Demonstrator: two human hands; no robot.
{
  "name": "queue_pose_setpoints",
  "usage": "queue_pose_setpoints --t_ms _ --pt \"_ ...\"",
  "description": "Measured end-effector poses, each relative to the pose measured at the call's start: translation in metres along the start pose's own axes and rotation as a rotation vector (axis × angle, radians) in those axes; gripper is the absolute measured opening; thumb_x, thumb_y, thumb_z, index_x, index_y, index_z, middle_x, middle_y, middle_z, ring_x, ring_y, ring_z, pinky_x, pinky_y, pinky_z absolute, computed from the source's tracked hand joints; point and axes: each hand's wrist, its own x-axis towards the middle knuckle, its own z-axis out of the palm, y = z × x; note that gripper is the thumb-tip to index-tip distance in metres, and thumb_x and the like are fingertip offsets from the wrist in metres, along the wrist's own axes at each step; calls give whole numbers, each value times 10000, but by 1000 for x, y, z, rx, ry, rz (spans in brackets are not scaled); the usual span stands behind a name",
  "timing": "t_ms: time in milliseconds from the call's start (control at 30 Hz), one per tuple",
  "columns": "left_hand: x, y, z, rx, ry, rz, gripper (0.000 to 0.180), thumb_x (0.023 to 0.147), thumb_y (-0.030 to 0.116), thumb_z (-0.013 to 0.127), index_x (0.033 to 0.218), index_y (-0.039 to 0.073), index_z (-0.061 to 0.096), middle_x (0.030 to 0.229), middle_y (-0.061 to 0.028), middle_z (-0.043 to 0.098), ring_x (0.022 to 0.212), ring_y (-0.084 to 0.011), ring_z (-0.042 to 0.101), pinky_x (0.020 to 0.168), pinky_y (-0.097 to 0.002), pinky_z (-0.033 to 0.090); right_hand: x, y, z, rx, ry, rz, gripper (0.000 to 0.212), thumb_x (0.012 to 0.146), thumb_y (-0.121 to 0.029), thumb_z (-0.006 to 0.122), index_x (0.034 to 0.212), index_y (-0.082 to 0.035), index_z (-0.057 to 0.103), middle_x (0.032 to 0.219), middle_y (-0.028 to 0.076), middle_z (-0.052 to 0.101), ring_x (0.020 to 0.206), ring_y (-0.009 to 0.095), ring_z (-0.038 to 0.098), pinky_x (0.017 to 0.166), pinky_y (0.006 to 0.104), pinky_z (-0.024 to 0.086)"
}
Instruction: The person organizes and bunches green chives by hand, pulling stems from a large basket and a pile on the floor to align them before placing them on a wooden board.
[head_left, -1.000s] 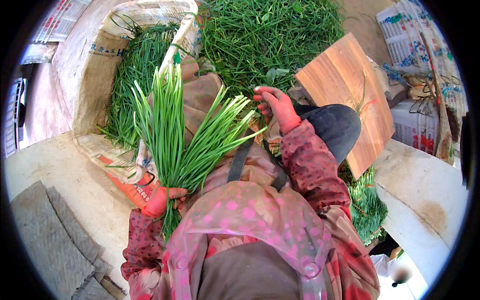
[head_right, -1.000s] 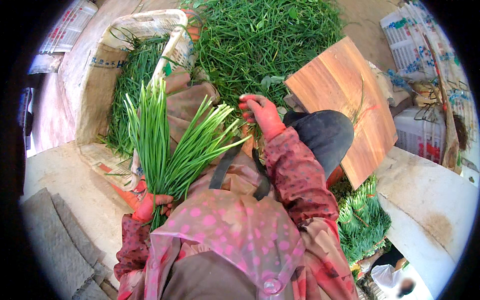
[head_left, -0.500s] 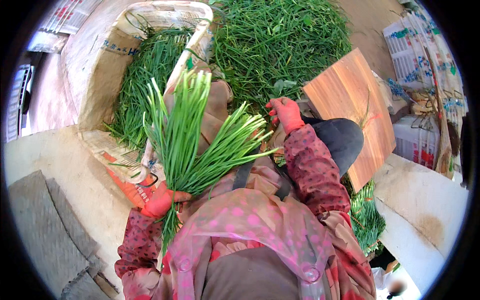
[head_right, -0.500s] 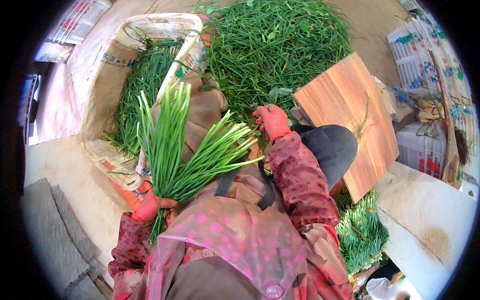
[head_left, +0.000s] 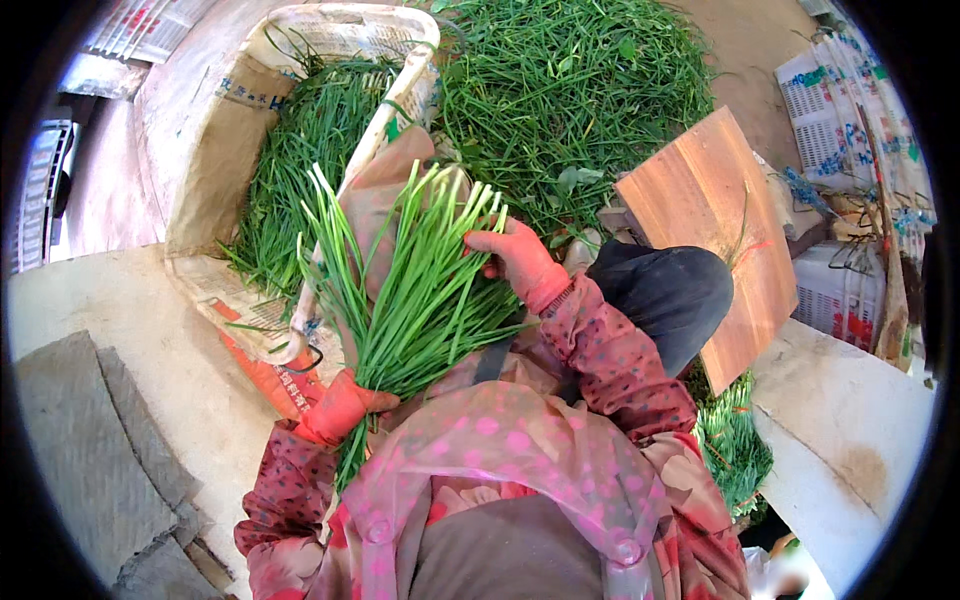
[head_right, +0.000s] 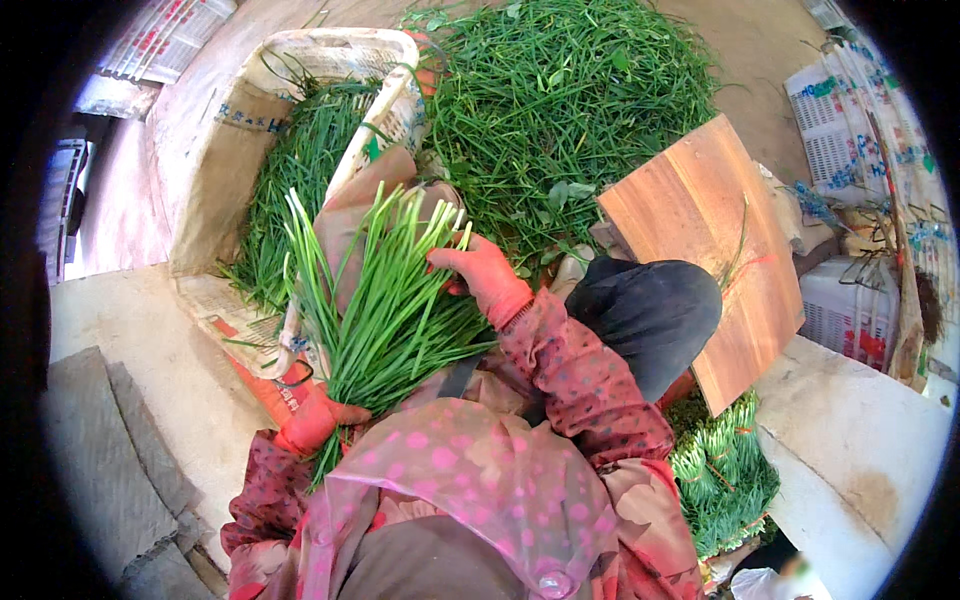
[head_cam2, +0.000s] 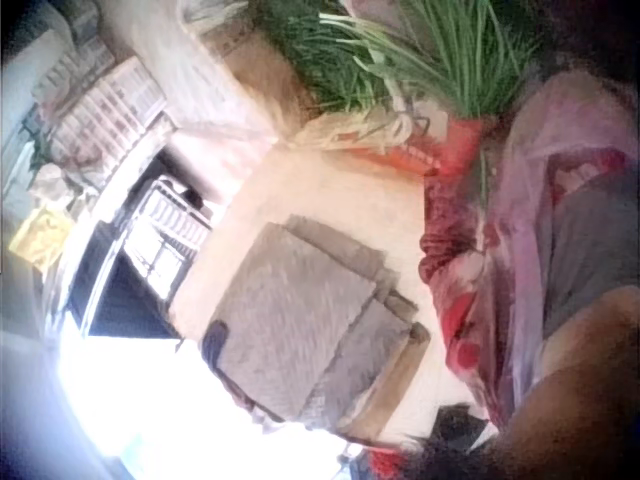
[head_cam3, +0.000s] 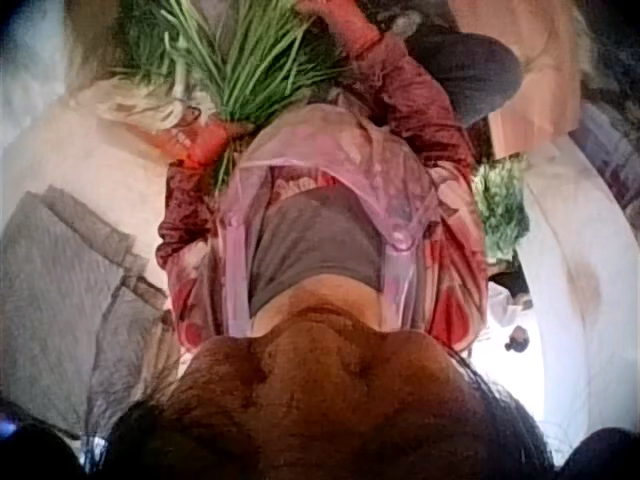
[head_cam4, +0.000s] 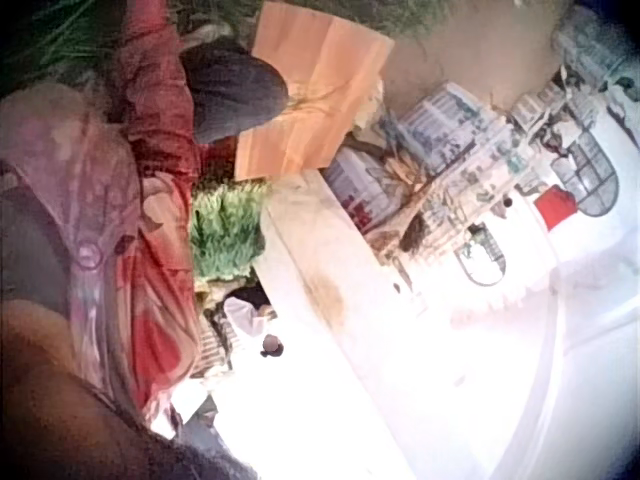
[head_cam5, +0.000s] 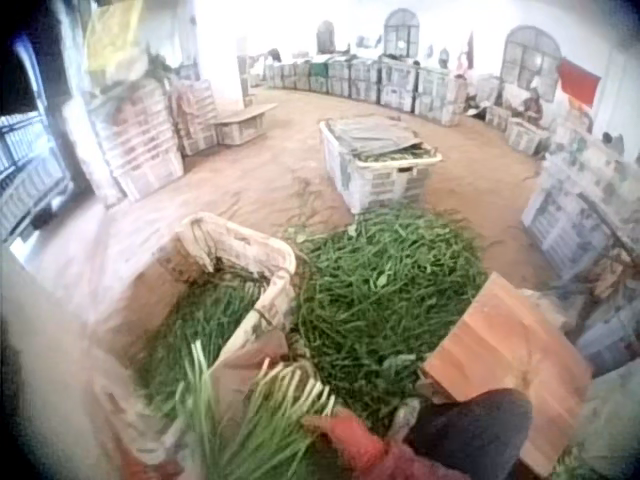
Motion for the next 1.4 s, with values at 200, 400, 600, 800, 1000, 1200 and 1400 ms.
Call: queue_pose_setpoints --t_ms 200,400,600,800,1000,1200,1400 --pt "4 16 2 180 27 11 344 733 66 687 1062 -19 632 882 -65 676 754 -155 613 704 -296 489 10 13 -38 183 174 13 133 763 -142 614 861 -88 542 698 0 571 505 93 480 417 214 343" --pt "2 36 19 261 59 -66 377 720 104 699 1064 -35 626 885 -81 684 765 -163 627 707 -302 493 32 18 -105 555 457 -24 92 782 -125 599 866 -87 599 660 -30 515 457 75 374 373 223 285" --pt "2 32 18 222 64 -57 424 702 101 712 1092 -34 612 936 -103 683 809 -176 626 756 -310 492 27 -69 -105 -515 392 -234 331 815 -263 668 1069 -54 638 879 40 638 708 143 598 650 260 493" --pt "5 35 17 206 12 -19 444 697 96 715 1112 -14 604 967 -87 684 834 -167 620 768 -306 491 52 -82 -17 -1552 -266 -490 533 699 -497 684 1060 -106 651 1059 130 641 1001 312 599 865 400 471" --pt "11 18 7 283 -11 10 420 712 114 721 1102 1 611 952 -83 682 817 -160 617 752 -295 491 55 -49 -38 -1404 -241 -414 246 801 -334 636 893 -107 664 858 115 656 843 308 626 738 391 491" --pt "7 32 12 166 -49 34 396 723 112 724 1089 3 618 897 -62 669 757 -136 602 676 -287 489 73 -54 -122 -1340 287 -265 268 866 -316 540 950 -70 608 881 163 656 865 345 629 761 422 494" --pt "10 45 11 252 -81 -116 398 744 98 702 1117 -10 613 1024 -60 667 910 -145 598 816 -288 472 55 -63 -65 -821 39 -205 530 768 -389 688 1175 -63 594 1033 172 651 1025 257 605 889 337 462"
